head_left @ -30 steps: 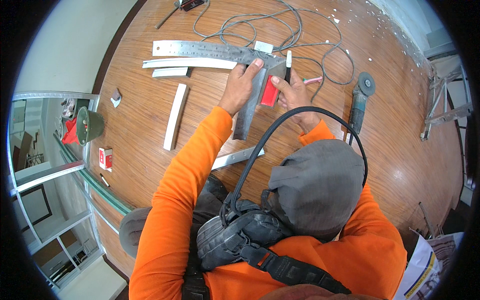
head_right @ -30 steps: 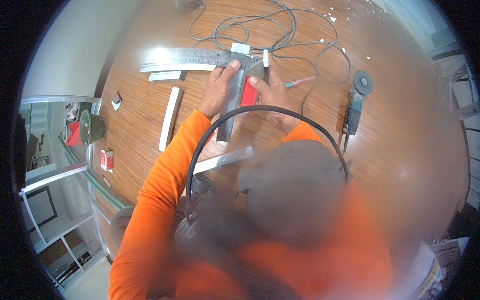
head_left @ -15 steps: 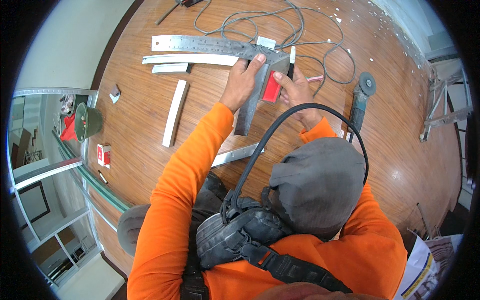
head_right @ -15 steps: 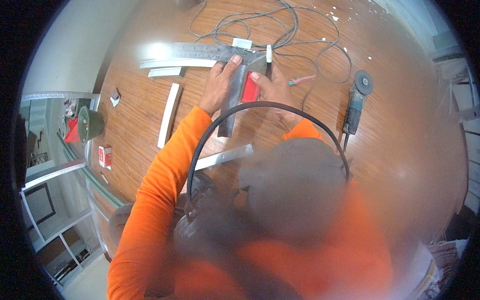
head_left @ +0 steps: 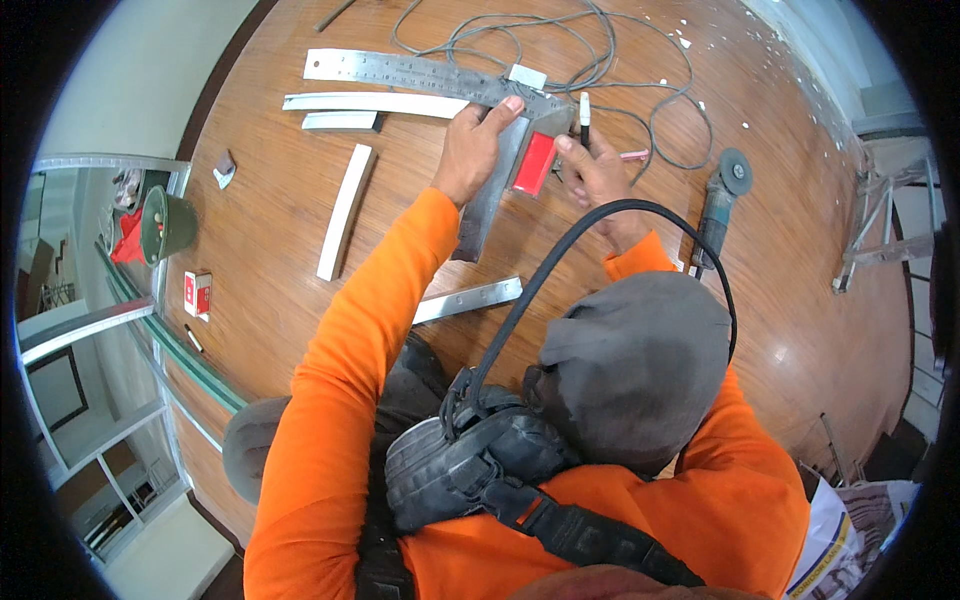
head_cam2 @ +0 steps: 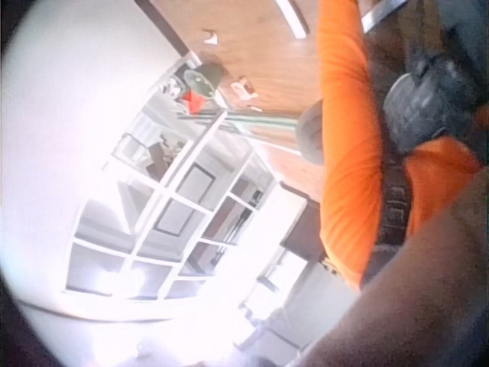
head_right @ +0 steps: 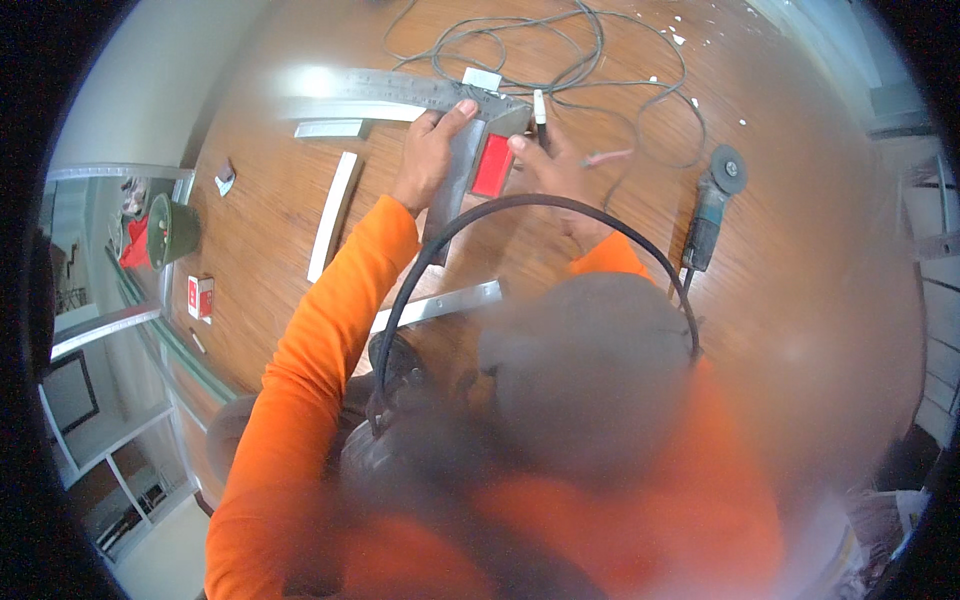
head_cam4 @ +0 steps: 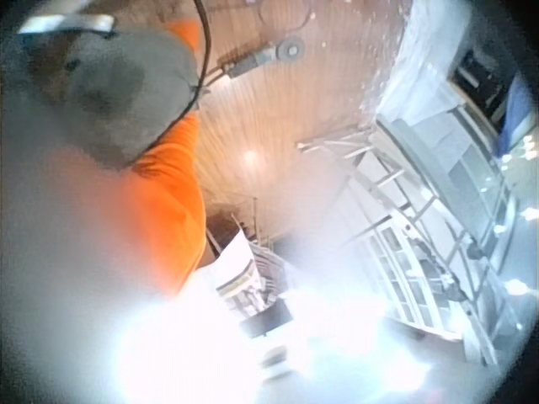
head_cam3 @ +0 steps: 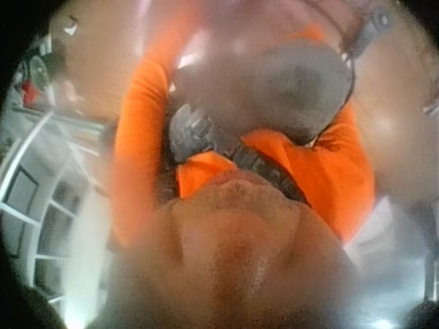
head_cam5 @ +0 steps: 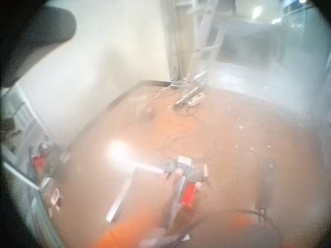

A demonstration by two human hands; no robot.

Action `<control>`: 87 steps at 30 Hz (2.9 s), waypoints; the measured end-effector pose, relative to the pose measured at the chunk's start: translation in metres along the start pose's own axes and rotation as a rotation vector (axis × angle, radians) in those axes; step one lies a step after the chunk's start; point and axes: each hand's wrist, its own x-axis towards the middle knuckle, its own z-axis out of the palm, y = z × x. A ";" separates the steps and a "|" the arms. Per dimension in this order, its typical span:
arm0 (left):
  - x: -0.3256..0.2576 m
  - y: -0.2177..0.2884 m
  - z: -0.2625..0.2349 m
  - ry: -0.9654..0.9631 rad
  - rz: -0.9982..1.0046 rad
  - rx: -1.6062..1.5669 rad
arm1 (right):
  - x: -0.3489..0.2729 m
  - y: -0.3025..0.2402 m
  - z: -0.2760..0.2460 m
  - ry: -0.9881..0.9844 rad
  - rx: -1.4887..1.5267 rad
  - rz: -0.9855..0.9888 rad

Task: The person sits on the floor and uses a combination square and a marker to measure and mark lines on several pieces of metal trim. They repeatedly position the square on the metal pieces and draw lines along the edge to indicate cut points.

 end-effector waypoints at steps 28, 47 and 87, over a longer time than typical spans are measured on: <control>0.011 -0.010 -0.003 -0.072 0.075 0.009 | 0.031 -0.069 0.005 -0.105 -0.904 -0.684; 0.021 -0.008 -0.015 -0.023 0.079 0.049 | 0.015 -0.033 -0.028 0.081 -0.735 -0.367; 0.009 -0.021 0.008 -0.117 -0.050 -0.487 | 0.002 -0.013 0.000 0.141 -0.603 -0.273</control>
